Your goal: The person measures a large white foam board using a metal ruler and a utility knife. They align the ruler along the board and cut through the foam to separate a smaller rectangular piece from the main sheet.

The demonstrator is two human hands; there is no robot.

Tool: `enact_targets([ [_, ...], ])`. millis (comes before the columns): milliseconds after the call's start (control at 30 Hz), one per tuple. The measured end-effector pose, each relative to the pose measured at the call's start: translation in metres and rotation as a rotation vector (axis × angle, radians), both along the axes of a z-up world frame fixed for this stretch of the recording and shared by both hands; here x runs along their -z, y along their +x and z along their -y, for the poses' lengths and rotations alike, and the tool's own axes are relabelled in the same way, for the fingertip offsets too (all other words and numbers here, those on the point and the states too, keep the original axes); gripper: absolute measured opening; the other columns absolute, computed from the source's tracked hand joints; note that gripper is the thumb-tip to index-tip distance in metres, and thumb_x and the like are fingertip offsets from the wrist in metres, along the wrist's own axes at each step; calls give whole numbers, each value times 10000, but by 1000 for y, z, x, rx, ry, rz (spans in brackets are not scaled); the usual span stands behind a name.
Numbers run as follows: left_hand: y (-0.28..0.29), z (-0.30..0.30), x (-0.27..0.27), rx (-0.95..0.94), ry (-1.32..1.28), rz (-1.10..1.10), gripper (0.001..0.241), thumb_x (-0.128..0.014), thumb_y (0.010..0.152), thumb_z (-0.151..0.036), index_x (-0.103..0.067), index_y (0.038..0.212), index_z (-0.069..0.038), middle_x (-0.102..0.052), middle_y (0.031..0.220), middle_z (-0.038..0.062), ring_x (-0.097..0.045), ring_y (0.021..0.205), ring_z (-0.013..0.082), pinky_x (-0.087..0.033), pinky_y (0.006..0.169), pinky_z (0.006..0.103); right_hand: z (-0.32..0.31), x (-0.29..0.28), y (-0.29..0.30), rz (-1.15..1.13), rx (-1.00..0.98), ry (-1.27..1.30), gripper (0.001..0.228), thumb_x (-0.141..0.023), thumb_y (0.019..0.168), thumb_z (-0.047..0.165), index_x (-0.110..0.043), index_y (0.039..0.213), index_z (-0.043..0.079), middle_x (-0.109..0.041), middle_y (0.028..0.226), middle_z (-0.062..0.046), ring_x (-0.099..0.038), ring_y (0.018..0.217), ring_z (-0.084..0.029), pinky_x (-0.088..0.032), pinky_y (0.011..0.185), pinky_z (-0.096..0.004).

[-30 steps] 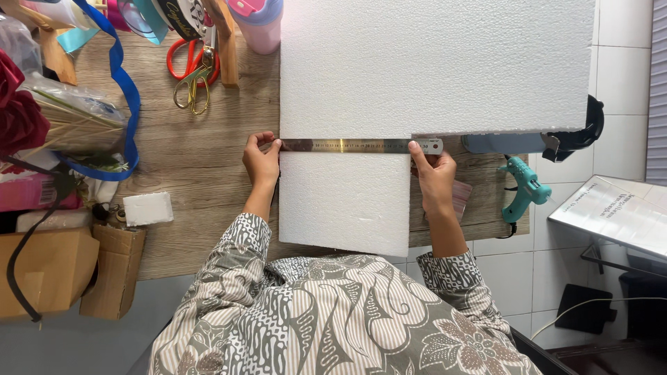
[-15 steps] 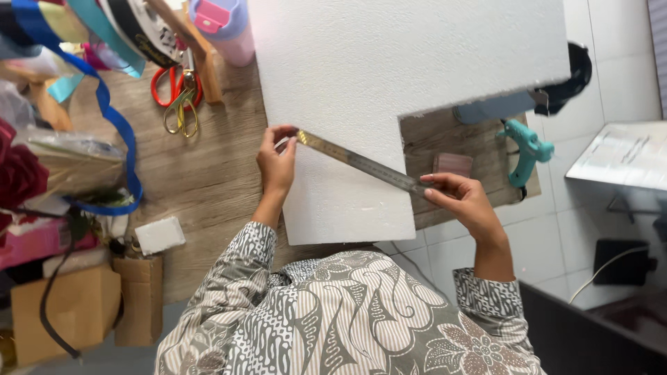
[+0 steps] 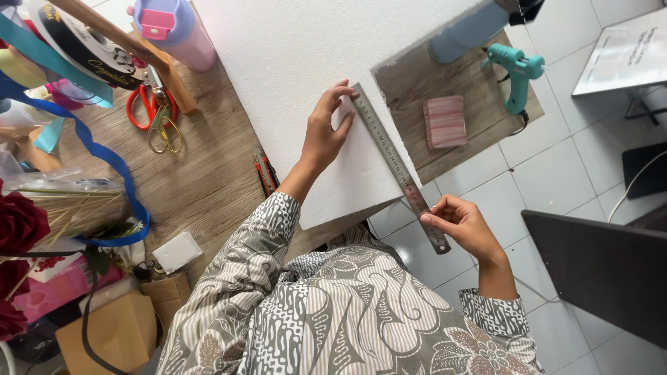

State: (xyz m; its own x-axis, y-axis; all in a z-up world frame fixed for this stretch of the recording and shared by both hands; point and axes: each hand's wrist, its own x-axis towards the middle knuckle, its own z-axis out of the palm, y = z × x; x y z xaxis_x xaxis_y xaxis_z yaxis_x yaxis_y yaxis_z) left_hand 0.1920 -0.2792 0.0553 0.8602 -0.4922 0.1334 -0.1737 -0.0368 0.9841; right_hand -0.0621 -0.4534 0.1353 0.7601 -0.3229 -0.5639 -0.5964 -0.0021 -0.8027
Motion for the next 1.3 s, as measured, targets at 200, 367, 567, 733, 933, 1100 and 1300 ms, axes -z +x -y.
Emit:
enact_targets([
  [200, -16, 2, 31, -13, 249, 463, 445, -573, 1012, -240, -451, 1413, -92, -410, 1460, 157, -395, 1381, 327, -358, 1153, 441, -14, 30, -17, 119, 77, -37, 145, -764, 826, 14, -632, 868, -28, -653, 686, -98, -558, 642, -88, -462, 580, -238],
  [367, -28, 8, 31, -21, 307, 552, 468, -452, 1053, -281, -387, 1481, -102, -395, 1509, 108, -369, 1410, 284, -281, 1162, 433, -15, 32, -18, 134, 78, -97, 139, -775, 821, 16, -648, 863, -24, -675, 694, -103, -555, 635, -80, -471, 580, -230],
  [567, -35, 15, 33, -18, 355, 545, 577, -466, 1044, -381, -299, 1532, -120, -307, 1577, 102, -304, 1462, 269, -210, 1197, 420, -5, 33, -15, 167, 46, -119, 137, -772, 824, 17, -646, 861, -20, -674, 688, -97, -552, 655, -74, -485, 598, -231],
  [733, -37, 17, 30, -19, 371, 528, 579, -460, 1050, -378, -284, 1539, -122, -281, 1593, 101, -275, 1476, 256, -182, 1206, 414, 1, 39, -12, 175, 29, -109, 144, -772, 826, 19, -638, 861, -20, -681, 699, -93, -555, 667, -68, -498, 607, -240],
  [933, -39, 19, 31, -28, 434, 579, 595, -472, 1040, -398, -288, 1538, -128, -284, 1593, 75, -257, 1481, 241, -169, 1205, 412, 6, 44, -15, 163, 32, -93, 147, -769, 828, 20, -632, 862, -19, -708, 735, -98, -571, 686, -66, -491, 614, -227],
  [1100, -37, 19, 28, -24, 460, 592, 598, -480, 1039, -397, -294, 1536, -121, -284, 1592, 75, -260, 1474, 237, -173, 1199, 410, 7, 46, -12, 163, 21, -86, 151, -772, 825, 22, -628, 856, -11, -712, 740, -103, -575, 688, -69, -494, 612, -233],
  [1300, -39, 19, 27, 2, 483, 578, 628, -488, 1031, -433, -288, 1539, -123, -269, 1599, 65, -236, 1480, 237, -153, 1207, 410, 4, 41, -11, 164, 26, -54, 162, -771, 826, 24, -618, 870, -3, -689, 729, -98, -567, 687, -74, -490, 609, -236],
])
